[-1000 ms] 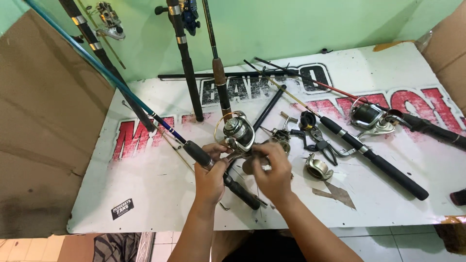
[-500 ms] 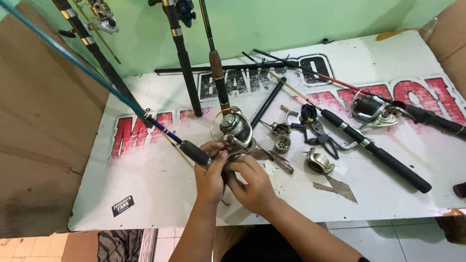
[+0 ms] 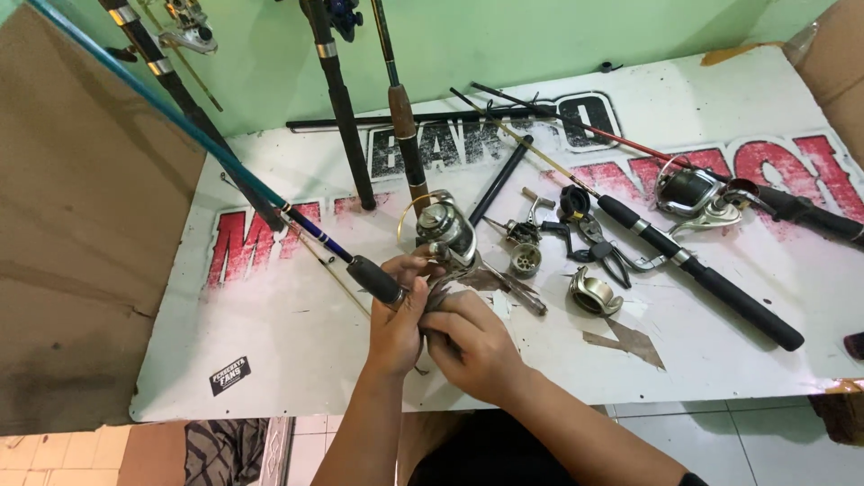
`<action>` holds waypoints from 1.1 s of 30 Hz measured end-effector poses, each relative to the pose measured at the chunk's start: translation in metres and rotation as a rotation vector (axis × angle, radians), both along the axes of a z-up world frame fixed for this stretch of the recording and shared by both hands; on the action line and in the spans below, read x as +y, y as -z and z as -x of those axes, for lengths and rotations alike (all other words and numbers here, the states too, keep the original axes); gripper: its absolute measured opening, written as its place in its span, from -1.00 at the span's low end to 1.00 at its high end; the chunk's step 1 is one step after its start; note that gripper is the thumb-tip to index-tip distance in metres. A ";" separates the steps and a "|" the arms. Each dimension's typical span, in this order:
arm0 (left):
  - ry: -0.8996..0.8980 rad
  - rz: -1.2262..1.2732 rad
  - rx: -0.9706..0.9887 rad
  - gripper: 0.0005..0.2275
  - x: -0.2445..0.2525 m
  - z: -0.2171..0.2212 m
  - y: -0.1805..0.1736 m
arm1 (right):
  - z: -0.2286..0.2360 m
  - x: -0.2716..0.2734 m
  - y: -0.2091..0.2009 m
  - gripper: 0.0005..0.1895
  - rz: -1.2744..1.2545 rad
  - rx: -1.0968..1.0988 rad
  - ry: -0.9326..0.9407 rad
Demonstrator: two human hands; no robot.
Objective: The person services, assembles, and attaches fishing reels to fishing rods on a workspace.
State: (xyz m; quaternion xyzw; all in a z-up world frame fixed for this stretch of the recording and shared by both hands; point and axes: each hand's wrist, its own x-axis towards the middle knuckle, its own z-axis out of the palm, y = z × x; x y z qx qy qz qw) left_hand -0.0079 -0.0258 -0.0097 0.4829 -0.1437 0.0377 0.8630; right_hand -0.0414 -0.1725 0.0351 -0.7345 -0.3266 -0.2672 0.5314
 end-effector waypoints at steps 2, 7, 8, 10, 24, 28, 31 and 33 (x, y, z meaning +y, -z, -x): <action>-0.015 -0.020 0.013 -0.76 0.002 0.000 0.004 | -0.002 -0.004 0.012 -0.71 0.023 0.009 -0.019; -0.022 0.011 0.034 -0.76 0.002 -0.002 0.007 | 0.001 -0.002 0.026 -0.74 0.003 0.135 0.019; -0.043 0.017 0.055 -0.77 0.001 -0.002 0.004 | 0.004 0.000 0.021 -0.74 0.016 0.032 -0.018; -0.062 0.018 0.080 -0.78 0.002 -0.001 0.003 | 0.003 0.001 0.020 -0.73 0.026 -0.066 -0.050; -0.063 -0.076 0.056 -0.62 0.005 0.010 0.005 | -0.022 -0.026 0.029 -0.81 -0.173 0.090 0.350; -0.037 -0.089 0.031 -0.58 0.004 0.009 0.006 | -0.025 -0.024 -0.004 -0.69 -0.102 0.049 0.307; 0.011 -0.078 0.010 -0.56 0.002 0.013 -0.005 | -0.027 -0.022 -0.009 -0.63 -0.039 -0.059 0.347; 0.022 -0.101 -0.009 -0.55 0.001 0.014 -0.011 | -0.030 -0.023 -0.009 -0.64 -0.036 -0.084 0.364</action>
